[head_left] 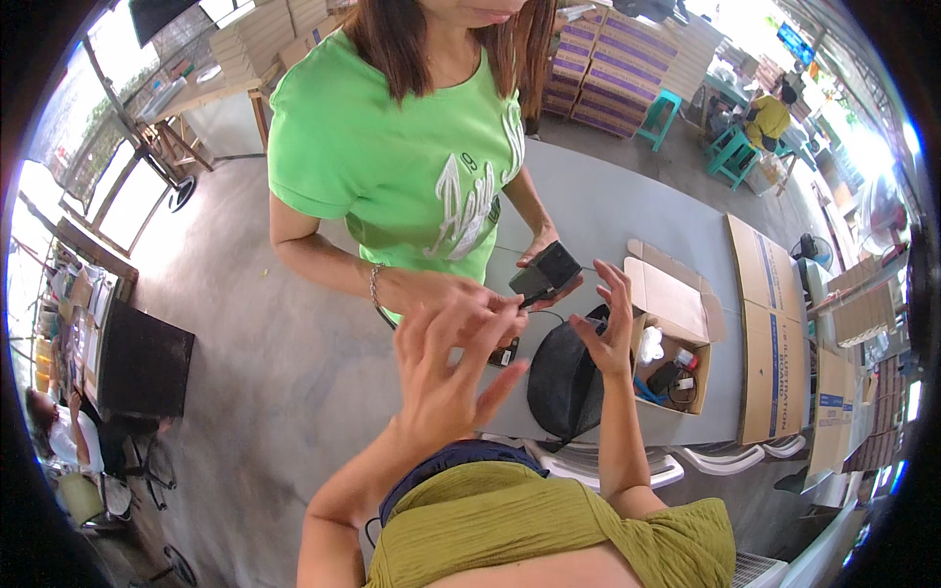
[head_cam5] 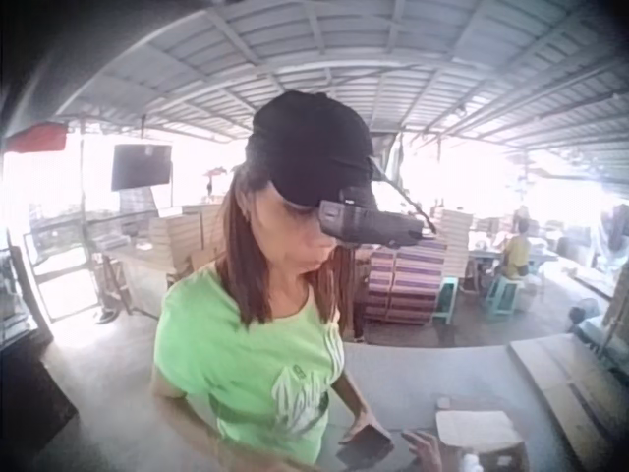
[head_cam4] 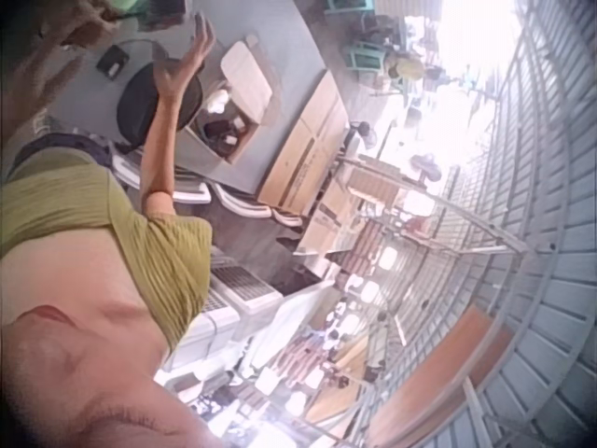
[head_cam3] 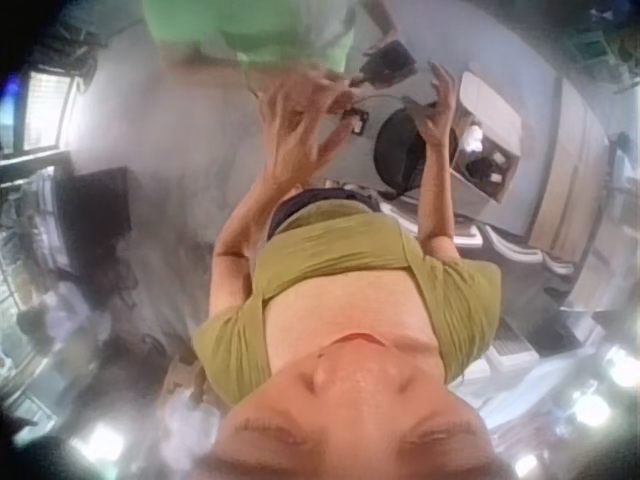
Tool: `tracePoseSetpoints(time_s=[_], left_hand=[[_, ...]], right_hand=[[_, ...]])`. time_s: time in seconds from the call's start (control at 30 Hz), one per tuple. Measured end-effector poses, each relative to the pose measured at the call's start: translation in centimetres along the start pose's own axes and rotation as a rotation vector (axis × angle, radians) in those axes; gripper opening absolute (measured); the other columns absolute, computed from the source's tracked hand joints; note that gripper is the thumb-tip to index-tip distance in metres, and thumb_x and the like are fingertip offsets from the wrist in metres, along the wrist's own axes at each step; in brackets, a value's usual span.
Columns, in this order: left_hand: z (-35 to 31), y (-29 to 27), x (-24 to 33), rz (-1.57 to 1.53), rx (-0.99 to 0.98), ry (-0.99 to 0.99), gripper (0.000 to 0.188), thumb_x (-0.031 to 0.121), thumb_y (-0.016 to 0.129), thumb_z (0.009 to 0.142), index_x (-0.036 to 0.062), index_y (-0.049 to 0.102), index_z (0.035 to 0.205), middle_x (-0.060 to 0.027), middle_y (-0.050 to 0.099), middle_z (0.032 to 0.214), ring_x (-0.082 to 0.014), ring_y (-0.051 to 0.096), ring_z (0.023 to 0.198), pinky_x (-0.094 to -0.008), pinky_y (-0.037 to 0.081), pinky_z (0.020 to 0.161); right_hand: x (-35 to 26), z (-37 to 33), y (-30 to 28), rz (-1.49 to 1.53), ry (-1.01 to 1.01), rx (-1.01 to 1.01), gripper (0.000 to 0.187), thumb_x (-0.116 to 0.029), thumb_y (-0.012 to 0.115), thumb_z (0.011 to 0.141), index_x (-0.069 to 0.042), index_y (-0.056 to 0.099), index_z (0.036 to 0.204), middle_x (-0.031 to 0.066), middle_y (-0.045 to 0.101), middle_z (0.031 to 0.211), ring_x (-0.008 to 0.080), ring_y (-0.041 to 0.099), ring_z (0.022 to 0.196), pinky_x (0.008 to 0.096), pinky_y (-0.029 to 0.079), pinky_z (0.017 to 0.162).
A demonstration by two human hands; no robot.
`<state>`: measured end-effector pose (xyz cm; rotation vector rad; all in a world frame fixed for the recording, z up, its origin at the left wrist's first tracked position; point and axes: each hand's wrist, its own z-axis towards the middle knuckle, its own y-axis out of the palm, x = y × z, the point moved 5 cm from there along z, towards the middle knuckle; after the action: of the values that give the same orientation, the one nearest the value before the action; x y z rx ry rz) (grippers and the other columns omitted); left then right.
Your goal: The person unpacks electronic components and accessories from a box, attaches a battery pack to a camera, secures the camera to a head mount, and finally fastens a waist strap on another person.
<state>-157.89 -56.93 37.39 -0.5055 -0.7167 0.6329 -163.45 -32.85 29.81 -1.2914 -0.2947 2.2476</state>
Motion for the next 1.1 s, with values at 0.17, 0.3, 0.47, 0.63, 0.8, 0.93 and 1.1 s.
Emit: tracePoseSetpoints(time_s=[0.17, 0.3, 0.47, 0.63, 0.8, 0.93, 1.1], left_hand=[[3.5, 3.6, 0.2, 0.209, -0.167, 0.049, 0.024, 0.026, 0.072, 0.077, 0.0126, 0.07, 0.096, -0.0039, 0.057, 0.117, -0.0252, 0.049, 0.118, -0.0566, 0.019, 0.11], [3.1, 4.4, -0.2, 0.194, -0.211, 0.071, 0.016, 0.023, 0.071, 0.075, 0.0123, 0.072, 0.087, -0.0001, 0.059, 0.112, -0.0216, 0.05, 0.116, -0.0563, 0.02, 0.11], [2.0, 5.4, -1.5, 0.163, -0.22, 0.08, 0.016, 0.023, 0.071, 0.075, 0.0131, 0.072, 0.086, 0.0015, 0.061, 0.109, -0.02, 0.051, 0.114, -0.0553, 0.022, 0.109], [0.1, 7.6, -2.2, 0.263, -0.282, 0.105, 0.016, 0.022, 0.07, 0.073, 0.0124, 0.072, 0.085, 0.0002, 0.062, 0.106, -0.0194, 0.053, 0.111, -0.0554, 0.023, 0.109], [-2.3, 7.8, -3.0, 0.221, -0.353, 0.181, 0.015, 0.02, 0.067, 0.073, 0.01, 0.071, 0.083, -0.0016, 0.065, 0.096, -0.0201, 0.057, 0.106, -0.058, 0.022, 0.109], [-5.1, 8.0, -4.2, 0.195, -0.401, 0.269, 0.014, 0.018, 0.065, 0.074, 0.0096, 0.071, 0.083, -0.0035, 0.066, 0.091, -0.021, 0.059, 0.102, -0.0599, 0.022, 0.109], [-9.7, 12.1, -6.4, 0.231, -0.612, 0.255, 0.014, 0.021, 0.064, 0.078, 0.0091, 0.069, 0.083, -0.0079, 0.067, 0.088, -0.024, 0.064, 0.093, -0.0584, 0.024, 0.108]], right_hand=[[-1.9, -0.4, 2.8, -0.149, -0.034, 0.092, 0.075, -0.012, 0.081, 0.064, -0.001, 0.047, 0.13, 0.0182, 0.051, 0.123, 0.0352, 0.048, 0.118, 0.0449, 0.04, 0.098], [-0.3, -1.0, 4.7, -0.136, 0.111, 0.168, 0.065, -0.007, 0.079, 0.063, -0.001, 0.051, 0.121, 0.0182, 0.051, 0.12, 0.0362, 0.05, 0.112, 0.0434, 0.041, 0.096], [1.1, -1.9, 6.5, -0.041, 0.118, 0.302, 0.065, -0.009, 0.083, 0.062, -0.001, 0.053, 0.118, 0.0159, 0.055, 0.113, 0.032, 0.052, 0.108, 0.0409, 0.043, 0.093], [1.6, -3.3, 6.3, 0.155, 0.128, 0.418, 0.057, -0.01, 0.085, 0.067, -0.002, 0.054, 0.114, 0.0049, 0.06, 0.099, 0.0137, 0.056, 0.089, 0.0292, 0.047, 0.08], [-0.3, -5.1, 4.5, 0.616, 0.296, 0.527, 0.047, -0.004, 0.079, 0.073, -0.001, 0.053, 0.112, 0.0074, 0.06, 0.102, 0.0144, 0.058, 0.086, 0.0258, 0.048, 0.074], [1.0, -9.7, -0.4, 0.527, 0.259, 0.744, 0.051, -0.002, 0.076, 0.074, -0.001, 0.051, 0.119, 0.0074, 0.059, 0.105, 0.0178, 0.056, 0.096, 0.0303, 0.043, 0.086], [-0.2, -13.4, -4.5, 0.812, 0.199, 0.812, 0.051, -0.019, 0.07, 0.081, -0.004, 0.05, 0.126, 0.0117, 0.06, 0.111, 0.0258, 0.058, 0.104, 0.0402, 0.048, 0.093]])
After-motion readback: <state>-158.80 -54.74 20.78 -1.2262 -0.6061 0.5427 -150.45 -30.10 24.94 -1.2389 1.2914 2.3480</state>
